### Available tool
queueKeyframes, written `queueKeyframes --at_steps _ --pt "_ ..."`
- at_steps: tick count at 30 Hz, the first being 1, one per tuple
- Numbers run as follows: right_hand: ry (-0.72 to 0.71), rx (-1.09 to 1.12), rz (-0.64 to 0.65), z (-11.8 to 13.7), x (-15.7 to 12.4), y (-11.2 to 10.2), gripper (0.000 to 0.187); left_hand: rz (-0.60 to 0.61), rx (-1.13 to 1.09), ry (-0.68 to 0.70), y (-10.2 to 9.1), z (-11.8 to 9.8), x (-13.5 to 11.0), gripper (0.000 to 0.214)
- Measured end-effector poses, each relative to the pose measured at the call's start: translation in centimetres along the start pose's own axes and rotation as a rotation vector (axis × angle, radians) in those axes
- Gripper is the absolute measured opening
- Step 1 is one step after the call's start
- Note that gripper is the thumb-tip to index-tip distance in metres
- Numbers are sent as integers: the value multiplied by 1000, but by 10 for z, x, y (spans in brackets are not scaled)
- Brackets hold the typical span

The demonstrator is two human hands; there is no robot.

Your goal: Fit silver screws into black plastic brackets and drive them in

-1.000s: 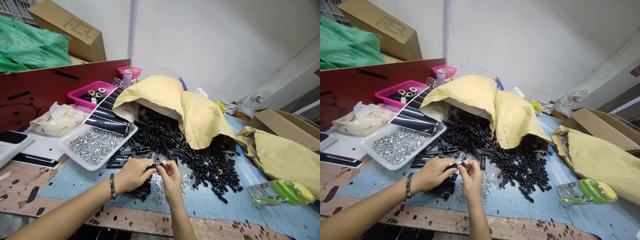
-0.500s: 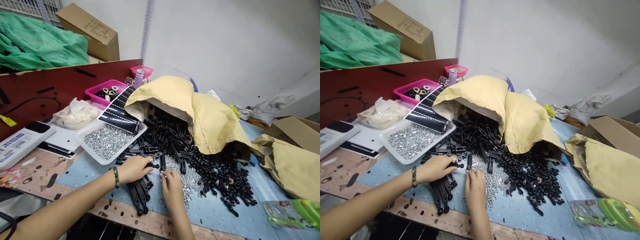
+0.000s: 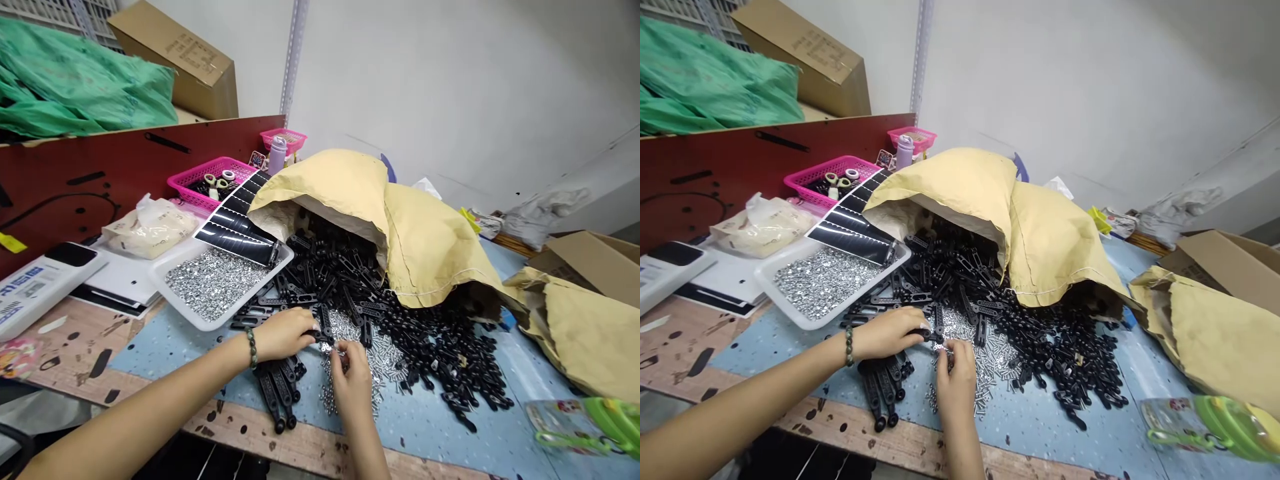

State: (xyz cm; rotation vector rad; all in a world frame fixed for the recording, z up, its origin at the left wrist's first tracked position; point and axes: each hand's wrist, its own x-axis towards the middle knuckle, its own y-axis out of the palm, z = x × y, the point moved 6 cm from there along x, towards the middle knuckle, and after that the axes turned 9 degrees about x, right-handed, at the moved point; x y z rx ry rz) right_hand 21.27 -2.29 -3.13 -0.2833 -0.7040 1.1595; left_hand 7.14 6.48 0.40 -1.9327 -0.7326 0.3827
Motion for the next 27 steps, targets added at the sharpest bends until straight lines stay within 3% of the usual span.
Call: queueKeyframes --at_steps 5,10,17,23,25,27 --pt "-50 -28 141 19 -9 14 6 -19 -19 -65 -12 8 -6 22" --pt "-105 -107 309 36 -13 30 10 65 -46 -103 -20 10 -24 21" --pt "-81 -134 272 39 -12 23 15 160 -66 -144 -10 11 -27 23" --pt "-89 -106 303 36 -11 29 15 109 -128 -145 -20 12 -23 25" --pt "-102 -110 229 31 -7 16 14 78 -134 -162 -28 14 -27 26" --pt "-128 -162 75 32 -8 -2 19 76 -129 -168 -32 16 -33 27"
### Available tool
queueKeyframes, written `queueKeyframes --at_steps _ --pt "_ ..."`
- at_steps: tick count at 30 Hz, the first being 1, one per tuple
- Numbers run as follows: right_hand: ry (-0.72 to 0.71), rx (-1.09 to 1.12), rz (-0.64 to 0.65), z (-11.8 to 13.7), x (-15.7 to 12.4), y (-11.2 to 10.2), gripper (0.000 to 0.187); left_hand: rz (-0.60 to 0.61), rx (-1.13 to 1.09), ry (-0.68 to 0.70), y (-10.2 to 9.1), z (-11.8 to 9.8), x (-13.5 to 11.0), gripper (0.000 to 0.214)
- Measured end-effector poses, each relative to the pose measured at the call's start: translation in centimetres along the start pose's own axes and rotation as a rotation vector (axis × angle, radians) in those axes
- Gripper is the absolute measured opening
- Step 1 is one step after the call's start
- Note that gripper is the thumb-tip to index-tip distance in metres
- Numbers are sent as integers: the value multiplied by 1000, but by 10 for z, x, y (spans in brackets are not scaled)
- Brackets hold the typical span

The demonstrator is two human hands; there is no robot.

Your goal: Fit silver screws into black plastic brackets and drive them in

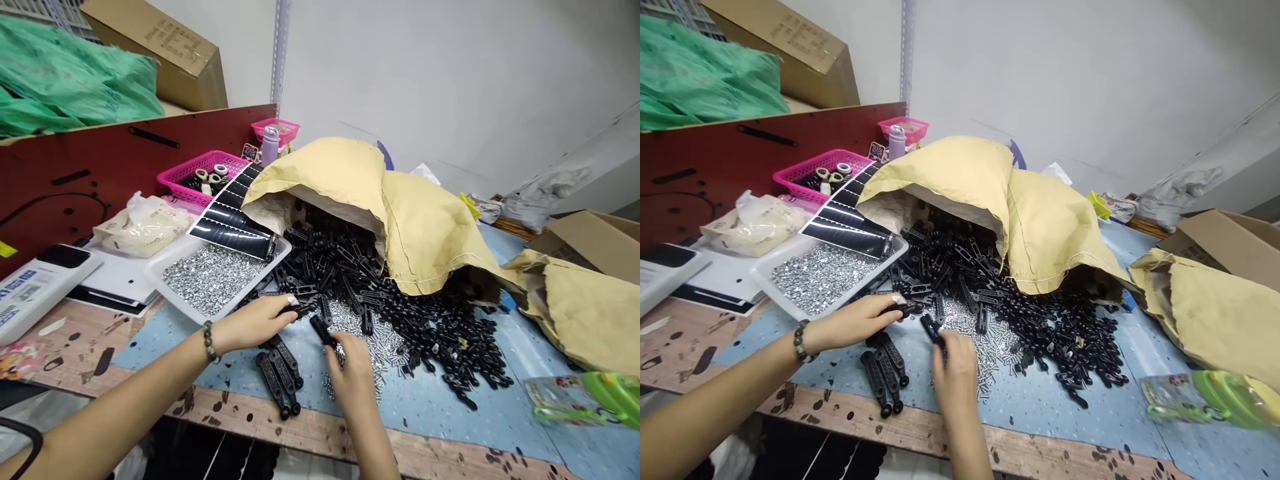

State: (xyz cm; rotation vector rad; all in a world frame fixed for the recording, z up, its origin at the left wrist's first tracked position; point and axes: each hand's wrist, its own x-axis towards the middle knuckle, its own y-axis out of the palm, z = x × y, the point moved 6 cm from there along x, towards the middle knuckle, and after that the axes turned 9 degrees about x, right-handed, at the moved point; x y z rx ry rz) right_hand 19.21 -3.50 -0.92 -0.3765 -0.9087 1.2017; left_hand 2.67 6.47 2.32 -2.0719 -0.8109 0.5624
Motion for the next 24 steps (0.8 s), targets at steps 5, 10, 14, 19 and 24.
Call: queueKeyframes --at_steps 5,10,14,19,24 --pt "-9 -50 84 28 -24 12 59 34 53 8 7 6 -11 26" --pt "-29 -3 249 48 -38 50 64 20 101 -19 5 17 -19 27" --pt "-31 38 329 37 -33 44 54 -10 113 -27 -3 16 -23 28" --pt "48 33 158 7 -19 16 24 21 84 -8 4 -1 -11 26" --pt "59 -100 79 -10 -6 25 27 73 93 -40 20 -9 8 23"
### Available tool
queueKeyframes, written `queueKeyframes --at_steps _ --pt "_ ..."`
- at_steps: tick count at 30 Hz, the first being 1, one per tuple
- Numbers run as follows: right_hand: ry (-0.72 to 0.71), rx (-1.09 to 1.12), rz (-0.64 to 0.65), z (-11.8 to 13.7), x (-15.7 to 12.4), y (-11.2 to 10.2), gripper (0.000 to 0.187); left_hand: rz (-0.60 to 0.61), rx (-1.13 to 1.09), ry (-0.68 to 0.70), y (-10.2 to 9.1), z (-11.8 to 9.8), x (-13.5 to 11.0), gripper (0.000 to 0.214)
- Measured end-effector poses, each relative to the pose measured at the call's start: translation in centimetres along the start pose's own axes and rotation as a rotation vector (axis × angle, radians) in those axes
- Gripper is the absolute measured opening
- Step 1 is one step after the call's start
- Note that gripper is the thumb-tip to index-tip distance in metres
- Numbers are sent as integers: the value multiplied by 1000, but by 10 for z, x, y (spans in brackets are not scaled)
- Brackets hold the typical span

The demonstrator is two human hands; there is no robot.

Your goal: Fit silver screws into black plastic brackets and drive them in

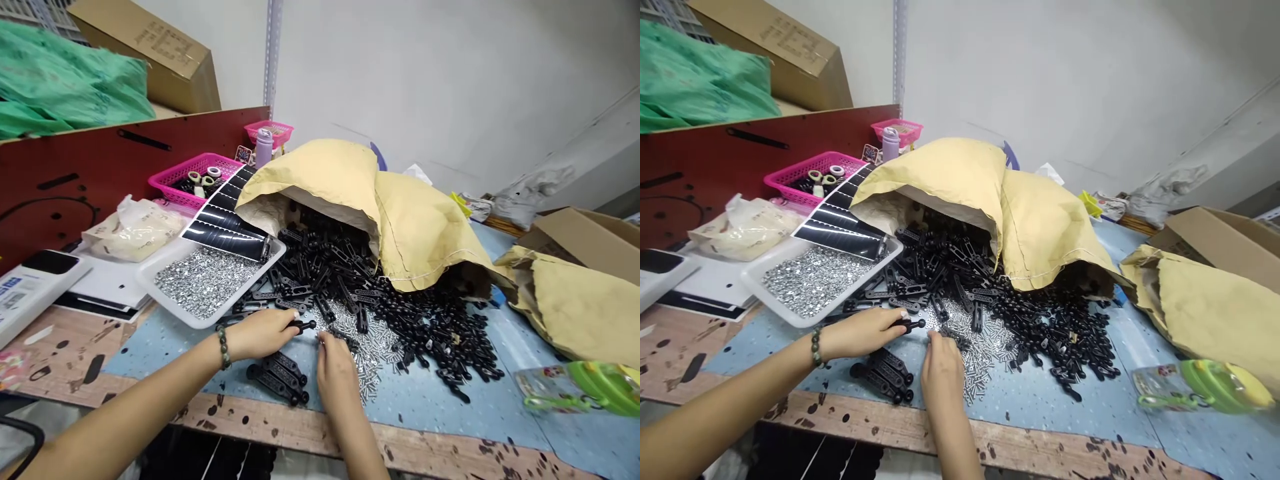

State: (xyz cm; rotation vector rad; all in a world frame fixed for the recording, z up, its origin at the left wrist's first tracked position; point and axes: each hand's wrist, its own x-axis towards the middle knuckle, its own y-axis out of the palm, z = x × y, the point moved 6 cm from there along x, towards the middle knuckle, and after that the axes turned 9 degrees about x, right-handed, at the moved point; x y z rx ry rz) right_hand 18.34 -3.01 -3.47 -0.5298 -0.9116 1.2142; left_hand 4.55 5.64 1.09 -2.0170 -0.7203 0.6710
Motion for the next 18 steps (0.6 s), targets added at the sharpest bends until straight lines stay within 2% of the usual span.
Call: queueKeyframes --at_steps 3,8,14,18 --pt "-26 23 9 4 3 7 24 -42 -8 -24 1 0 7 25" --pt "-65 103 -76 6 2 -1 18 -115 -41 -11 1 3 11 24" --pt "-37 -1 28 10 7 6 14 -179 -77 9 -1 6 11 26" --pt "-12 8 -21 9 6 1 9 -175 -89 37 1 6 11 24"
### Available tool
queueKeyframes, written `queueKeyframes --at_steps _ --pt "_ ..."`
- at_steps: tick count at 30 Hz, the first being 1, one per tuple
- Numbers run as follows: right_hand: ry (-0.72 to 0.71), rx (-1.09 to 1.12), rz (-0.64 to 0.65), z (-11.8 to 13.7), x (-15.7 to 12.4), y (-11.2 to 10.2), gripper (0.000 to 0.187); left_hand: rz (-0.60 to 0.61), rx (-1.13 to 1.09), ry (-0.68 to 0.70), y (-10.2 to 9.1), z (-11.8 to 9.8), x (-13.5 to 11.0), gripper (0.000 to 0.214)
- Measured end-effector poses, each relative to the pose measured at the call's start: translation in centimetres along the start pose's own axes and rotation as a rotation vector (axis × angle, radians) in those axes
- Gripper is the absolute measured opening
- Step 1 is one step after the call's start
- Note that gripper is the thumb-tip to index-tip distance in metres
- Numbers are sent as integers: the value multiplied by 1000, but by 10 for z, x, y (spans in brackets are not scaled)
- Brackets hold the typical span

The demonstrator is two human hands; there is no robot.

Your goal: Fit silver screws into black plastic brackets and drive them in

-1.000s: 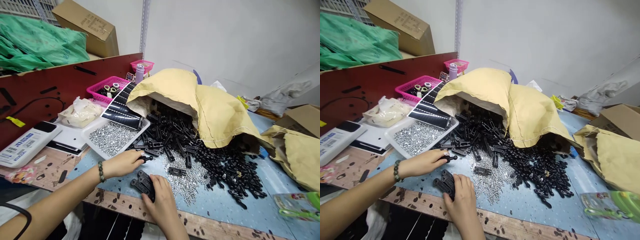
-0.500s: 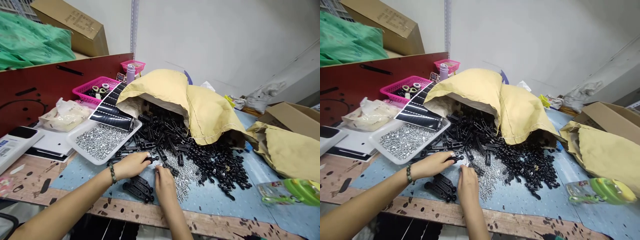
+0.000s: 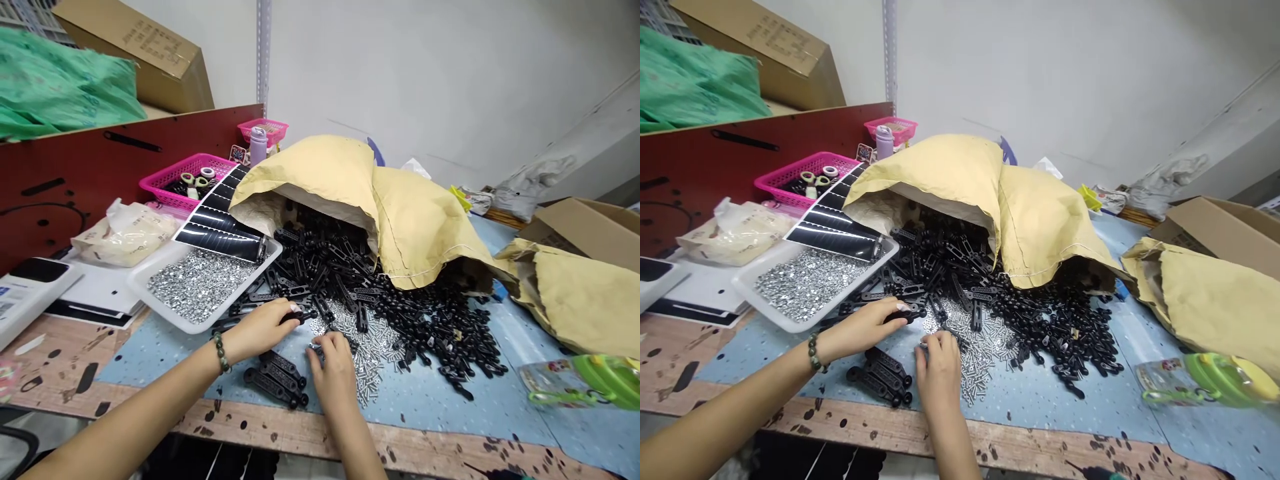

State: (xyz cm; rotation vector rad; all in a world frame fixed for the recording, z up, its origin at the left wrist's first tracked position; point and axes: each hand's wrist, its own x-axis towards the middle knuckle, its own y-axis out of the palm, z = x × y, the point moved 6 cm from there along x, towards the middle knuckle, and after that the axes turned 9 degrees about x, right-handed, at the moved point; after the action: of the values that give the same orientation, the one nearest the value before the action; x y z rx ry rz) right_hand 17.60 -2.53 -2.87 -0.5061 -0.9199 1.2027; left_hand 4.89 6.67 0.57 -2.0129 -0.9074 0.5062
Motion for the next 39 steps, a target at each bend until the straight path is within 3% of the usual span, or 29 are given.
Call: queueKeyframes --at_steps 8,15,20,28,39 --pt "6 -85 32 -4 -6 0 11 49 7 54 8 -5 2 25" --pt "9 31 -115 -11 -17 -26 10 110 74 197 30 -15 9 17" --pt "-38 -11 -64 -11 -17 -16 20 129 137 291 45 -18 8 22" --pt "-77 27 -54 -11 -17 -8 19 145 145 347 39 -14 7 23" --pt "-52 144 -106 -14 -16 -13 20 143 143 381 33 -19 18 24"
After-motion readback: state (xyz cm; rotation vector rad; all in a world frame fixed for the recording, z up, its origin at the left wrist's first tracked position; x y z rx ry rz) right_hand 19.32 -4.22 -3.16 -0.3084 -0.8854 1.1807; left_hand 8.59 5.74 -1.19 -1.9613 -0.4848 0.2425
